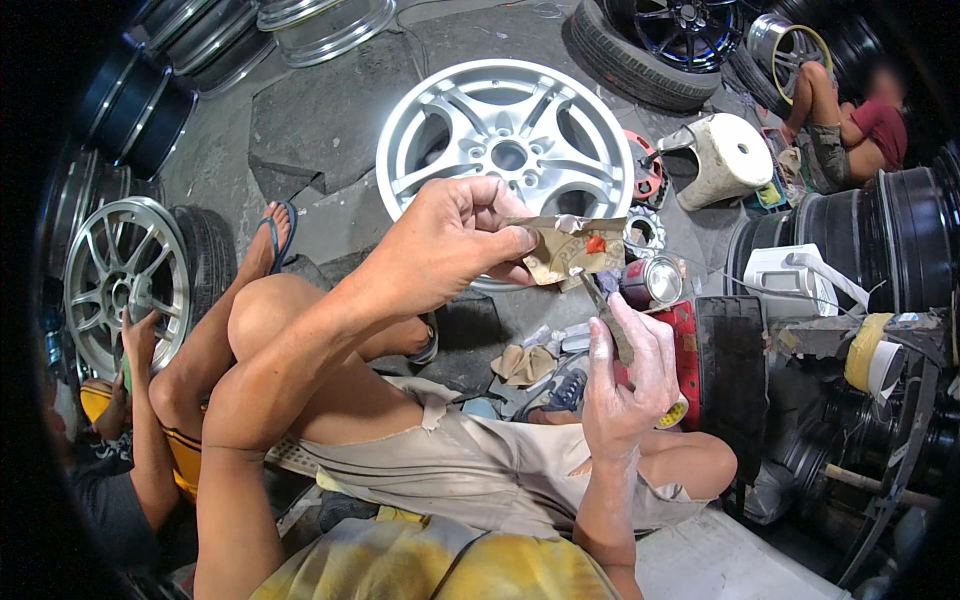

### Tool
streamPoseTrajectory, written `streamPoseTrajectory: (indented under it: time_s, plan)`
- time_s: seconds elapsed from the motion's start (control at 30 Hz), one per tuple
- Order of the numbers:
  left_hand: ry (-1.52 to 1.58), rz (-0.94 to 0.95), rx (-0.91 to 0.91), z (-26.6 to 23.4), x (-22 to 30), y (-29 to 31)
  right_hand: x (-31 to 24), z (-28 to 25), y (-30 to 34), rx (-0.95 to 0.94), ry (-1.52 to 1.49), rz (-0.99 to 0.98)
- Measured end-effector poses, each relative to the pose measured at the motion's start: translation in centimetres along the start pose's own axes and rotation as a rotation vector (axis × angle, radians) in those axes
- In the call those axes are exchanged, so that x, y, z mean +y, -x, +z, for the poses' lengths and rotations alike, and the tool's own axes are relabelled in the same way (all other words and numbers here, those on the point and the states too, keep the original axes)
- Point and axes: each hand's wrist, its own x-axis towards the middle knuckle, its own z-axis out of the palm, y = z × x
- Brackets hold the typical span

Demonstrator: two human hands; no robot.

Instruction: The person is repairing a silver alloy wheel rim by applying a red substance from a small packet using a small tool. They are sitting on the floor in a workshop environment surrounded by other wheels and tires.

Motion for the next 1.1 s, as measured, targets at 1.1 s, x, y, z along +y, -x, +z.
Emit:
streamPoseTrajectory:
  time_s: [1.1]
  plan:
    - [-0.04, -0.041, 0.016, 0.0, -1.3, -0.3, 0.9, -0.4, 0.7, -0.069, -0.202, 0.109]
